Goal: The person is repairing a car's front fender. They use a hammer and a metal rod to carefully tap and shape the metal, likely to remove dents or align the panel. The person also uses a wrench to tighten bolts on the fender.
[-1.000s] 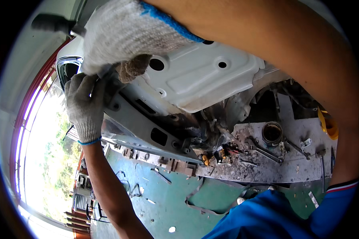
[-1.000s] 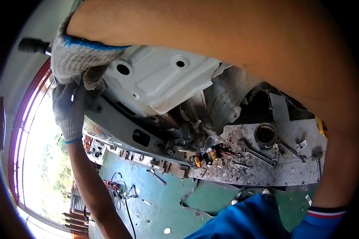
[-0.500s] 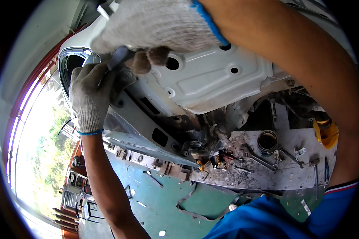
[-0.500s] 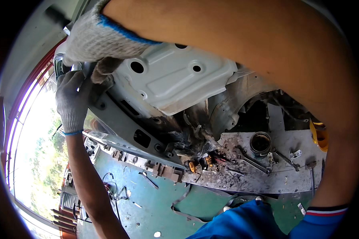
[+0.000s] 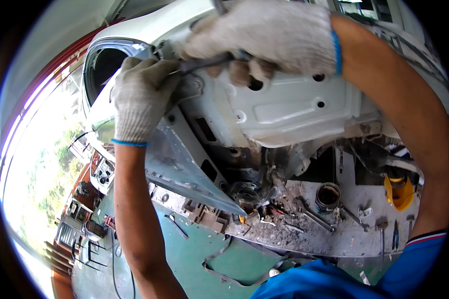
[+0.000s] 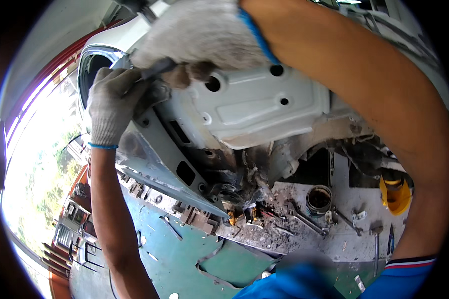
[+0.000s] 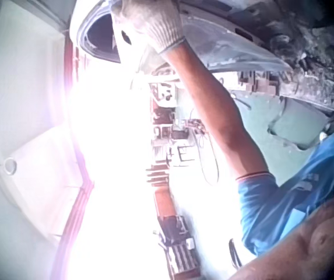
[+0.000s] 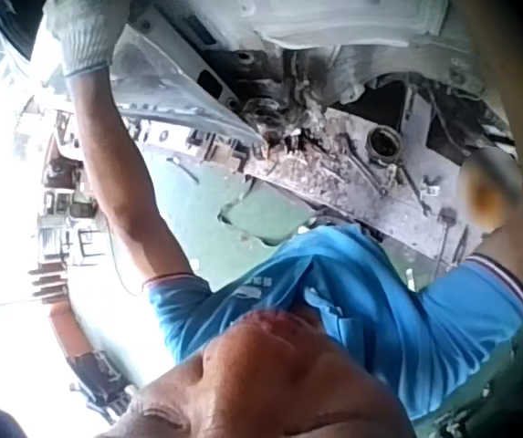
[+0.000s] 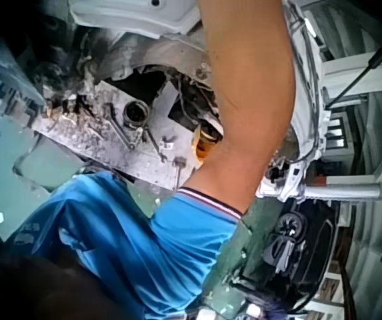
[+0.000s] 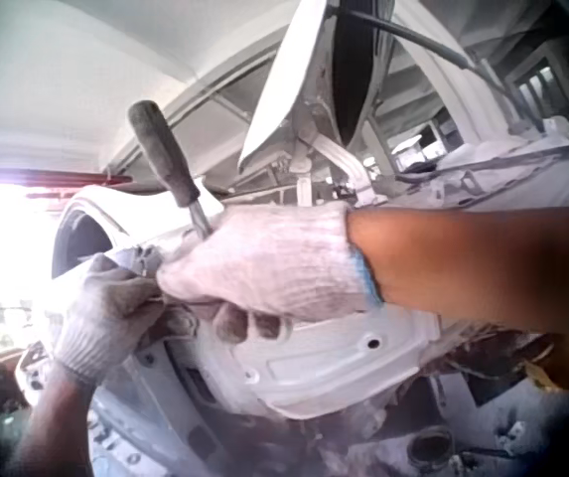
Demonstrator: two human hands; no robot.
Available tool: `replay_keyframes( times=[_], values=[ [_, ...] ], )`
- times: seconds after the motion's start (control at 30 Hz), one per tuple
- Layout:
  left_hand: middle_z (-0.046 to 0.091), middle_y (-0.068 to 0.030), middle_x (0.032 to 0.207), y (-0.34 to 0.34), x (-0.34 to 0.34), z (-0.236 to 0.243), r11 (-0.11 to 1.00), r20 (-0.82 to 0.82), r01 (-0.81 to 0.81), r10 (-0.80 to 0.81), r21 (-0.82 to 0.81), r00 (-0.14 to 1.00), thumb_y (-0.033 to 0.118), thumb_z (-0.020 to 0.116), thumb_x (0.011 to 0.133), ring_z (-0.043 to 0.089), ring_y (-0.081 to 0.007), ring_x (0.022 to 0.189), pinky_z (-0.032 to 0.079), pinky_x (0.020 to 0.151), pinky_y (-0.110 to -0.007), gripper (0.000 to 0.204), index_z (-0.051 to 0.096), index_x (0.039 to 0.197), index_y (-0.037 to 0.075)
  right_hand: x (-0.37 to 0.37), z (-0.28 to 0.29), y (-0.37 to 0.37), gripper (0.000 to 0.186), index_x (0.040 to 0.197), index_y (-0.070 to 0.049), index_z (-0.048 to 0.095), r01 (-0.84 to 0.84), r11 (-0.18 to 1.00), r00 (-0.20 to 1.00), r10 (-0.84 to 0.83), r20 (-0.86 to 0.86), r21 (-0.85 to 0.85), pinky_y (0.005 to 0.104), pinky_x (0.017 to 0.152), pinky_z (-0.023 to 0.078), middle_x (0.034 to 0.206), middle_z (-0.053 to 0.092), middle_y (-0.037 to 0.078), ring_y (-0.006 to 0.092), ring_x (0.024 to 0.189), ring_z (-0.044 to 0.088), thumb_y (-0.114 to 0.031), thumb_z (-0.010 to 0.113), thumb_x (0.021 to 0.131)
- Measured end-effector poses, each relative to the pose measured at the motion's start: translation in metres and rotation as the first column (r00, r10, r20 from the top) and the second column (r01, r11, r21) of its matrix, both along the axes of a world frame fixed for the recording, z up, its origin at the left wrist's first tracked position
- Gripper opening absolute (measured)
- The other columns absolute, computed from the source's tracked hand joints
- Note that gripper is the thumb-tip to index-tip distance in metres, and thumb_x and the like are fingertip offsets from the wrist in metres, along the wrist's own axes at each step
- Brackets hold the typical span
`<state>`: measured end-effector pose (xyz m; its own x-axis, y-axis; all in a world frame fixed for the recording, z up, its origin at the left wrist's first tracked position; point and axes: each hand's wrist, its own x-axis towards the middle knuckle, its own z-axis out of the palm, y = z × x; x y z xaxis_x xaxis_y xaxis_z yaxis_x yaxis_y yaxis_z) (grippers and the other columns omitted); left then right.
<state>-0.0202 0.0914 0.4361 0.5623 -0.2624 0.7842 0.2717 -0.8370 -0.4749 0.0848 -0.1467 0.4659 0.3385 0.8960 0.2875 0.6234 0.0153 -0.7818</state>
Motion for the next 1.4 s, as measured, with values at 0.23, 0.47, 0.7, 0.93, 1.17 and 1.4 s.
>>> replay_keyframes(
  times=[0.23, 0.47, 0.7, 0.93, 1.17, 1.4],
  values=[
    [0.075, -0.0074, 0.1, -0.007, 0.006, 0.005, 1.0, 0.006, 0.012, -0.012, -0.014, 1.0, 0.023, 0.077, 0.085, 0.064, -0.0271, 0.097, 0.052, 0.085, -0.038, 0.023, 0.08, 0.106, 0.012, 0.01, -0.022, 0.001, 0.025, 0.101, 0.003, 0.071, 0.162, 0.936, -0.24, -0.27, 0.932, 0.313, 0.0365, 0.069, 0.062, 0.084, 0.069, 0.013, 0.0234, 0.073, 0.07, -0.018, 0.059, 0.098],
    [0.075, -0.0081, 0.096, -0.002, 0.005, 0.001, 1.0, -0.037, 0.021, -0.021, -0.017, 0.999, 0.026, 0.074, 0.085, 0.063, -0.0295, 0.096, 0.052, 0.085, -0.041, 0.022, 0.08, 0.102, 0.014, 0.018, -0.012, -0.008, 0.025, 0.101, -0.001, 0.065, -0.164, 0.982, 0.986, 0.167, -0.023, 0.095, 0.0322, 0.061, 0.058, 0.077, 0.067, 0.008, 0.0144, 0.065, 0.065, -0.025, 0.061, 0.098],
    [0.075, -0.0071, 0.095, -0.006, 0.008, 0.008, 0.999, -0.041, 0.028, -0.03, -0.045, 0.999, 0.026, 0.075, 0.085, 0.063, -0.0288, 0.096, 0.052, 0.085, -0.04, 0.023, 0.081, 0.105, 0.015, 0.023, -0.008, -0.012, 0.021, 0.101, -0.001, 0.069, -0.192, 0.98, 0.884, 0.148, 0.443, 0.057, 0.0326, 0.061, 0.056, 0.082, 0.067, 0.009, 0.015, 0.067, 0.063, -0.021, 0.063, 0.096],
    [0.074, -0.0051, 0.089, 0.0, 0.0, 0.003, 0.999, -0.025, 0.029, -0.029, -0.021, 0.999, 0.025, 0.076, 0.085, 0.063, -0.0284, 0.094, 0.052, 0.081, -0.041, 0.021, 0.081, 0.103, 0.015, 0.012, -0.005, -0.006, 0.022, 0.108, 0.001, 0.07, -0.107, 0.994, 0.99, 0.109, -0.087, 0.028, 0.031, 0.061, 0.052, 0.087, 0.067, 0.008, 0.0126, 0.072, 0.06, -0.018, 0.065, 0.097],
    [0.075, -0.007, 0.093, 0.001, 0.004, 0.003, 0.994, -0.003, 0.106, -0.106, -0.039, 0.994, 0.022, 0.076, 0.085, 0.062, -0.0277, 0.092, 0.052, 0.083, -0.039, 0.023, 0.08, 0.106, 0.011, 0.036, -0.033, 0.019, 0.035, 0.105, -0.011, 0.076, -0.166, 0.907, -0.146, -0.411, 0.9, 0.387, 0.0325, 0.081, 0.061, 0.108, 0.072, 0.008, 0.0223, 0.096, 0.072, 0.003, 0.075, 0.073],
    [0.075, -0.007, 0.094, 0.005, 0.001, 0.002, 0.996, -0.032, 0.067, -0.069, -0.064, 0.997, 0.023, 0.076, 0.086, 0.061, -0.0276, 0.094, 0.051, 0.085, -0.039, 0.024, 0.081, 0.106, 0.012, -0.002, -0.013, 0.008, 0.03, 0.115, -0.002, 0.075, 0.073, 0.99, 0.987, -0.089, 0.132, 0.123, 0.0252, 0.059, 0.055, 0.095, 0.07, 0.004, 0.0076, 0.072, 0.061, -0.015, 0.068, 0.089]
  ],
)
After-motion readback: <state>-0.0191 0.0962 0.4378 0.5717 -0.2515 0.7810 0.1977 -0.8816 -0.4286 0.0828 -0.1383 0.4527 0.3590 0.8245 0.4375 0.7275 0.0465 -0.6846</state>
